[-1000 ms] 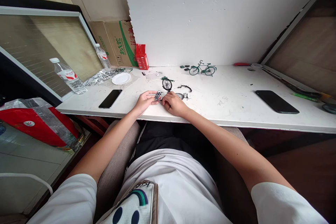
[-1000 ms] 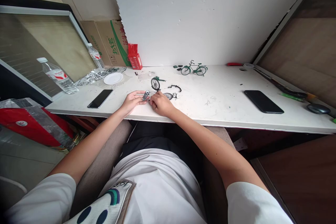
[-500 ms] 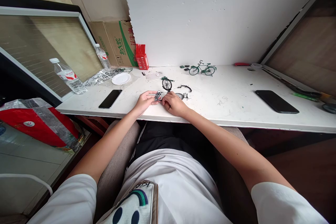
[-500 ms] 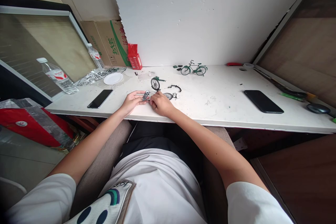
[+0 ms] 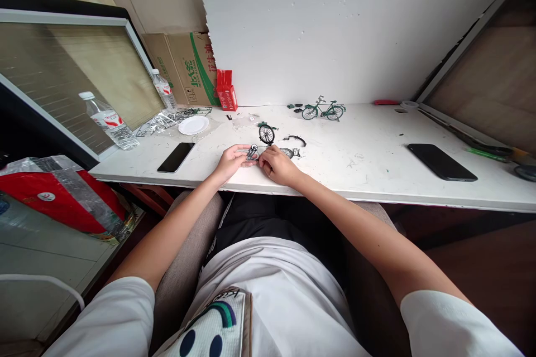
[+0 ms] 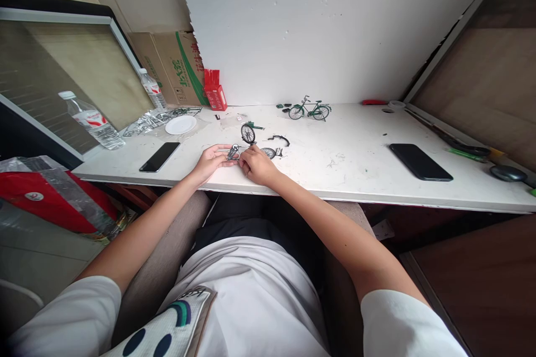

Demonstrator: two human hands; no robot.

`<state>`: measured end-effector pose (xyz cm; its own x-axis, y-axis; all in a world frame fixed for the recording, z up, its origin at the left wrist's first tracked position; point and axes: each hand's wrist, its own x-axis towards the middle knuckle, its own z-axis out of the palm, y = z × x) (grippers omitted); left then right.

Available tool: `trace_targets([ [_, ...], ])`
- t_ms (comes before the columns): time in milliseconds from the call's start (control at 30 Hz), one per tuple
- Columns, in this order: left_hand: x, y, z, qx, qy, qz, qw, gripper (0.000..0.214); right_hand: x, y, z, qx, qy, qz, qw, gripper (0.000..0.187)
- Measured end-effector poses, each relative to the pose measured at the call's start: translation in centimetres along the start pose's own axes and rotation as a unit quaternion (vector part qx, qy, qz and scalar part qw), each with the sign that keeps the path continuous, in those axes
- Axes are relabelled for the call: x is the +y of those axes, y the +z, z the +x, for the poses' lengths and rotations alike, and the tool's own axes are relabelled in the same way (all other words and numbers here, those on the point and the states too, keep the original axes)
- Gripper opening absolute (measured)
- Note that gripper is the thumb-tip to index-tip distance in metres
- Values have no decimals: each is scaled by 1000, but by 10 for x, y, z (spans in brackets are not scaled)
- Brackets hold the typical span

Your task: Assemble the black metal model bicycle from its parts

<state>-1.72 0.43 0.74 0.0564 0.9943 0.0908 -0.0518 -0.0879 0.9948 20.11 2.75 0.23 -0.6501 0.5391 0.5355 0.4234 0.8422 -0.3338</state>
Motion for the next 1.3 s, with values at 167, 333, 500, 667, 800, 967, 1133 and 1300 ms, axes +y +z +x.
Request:
trace_targets([
  [167, 1, 1, -1, 0, 0, 6, 1000, 39, 0, 0, 0, -2, 1, 0, 1000, 23],
  [333, 2, 2, -1, 0, 3, 3, 1000, 39, -1, -1, 0, 0, 3, -1, 1000, 24],
  [500, 1, 1, -1, 1, 3, 8, 1000, 40, -3, -2, 0, -5, 9, -2, 1000, 23],
  [667, 0, 1, 0, 2, 5, 14, 1000, 40, -3, -2, 0, -4, 5, -4, 1000, 23],
  [800, 0, 1, -1, 6, 4, 22, 1000, 41, -2, -2, 0, -4, 8, -4, 1000, 23],
  [967, -1, 0, -1, 4, 10, 26, 1000, 42, -3, -2, 0, -4, 8, 0, 1000, 23],
  [1133, -2, 0, 0, 5, 8, 33, 999, 41, -3, -2, 0, -1, 4, -1, 1000, 23],
  [1300, -1, 1, 0, 9, 6, 41, 999, 40, -3, -2, 0, -4, 5, -1, 1000, 24],
])
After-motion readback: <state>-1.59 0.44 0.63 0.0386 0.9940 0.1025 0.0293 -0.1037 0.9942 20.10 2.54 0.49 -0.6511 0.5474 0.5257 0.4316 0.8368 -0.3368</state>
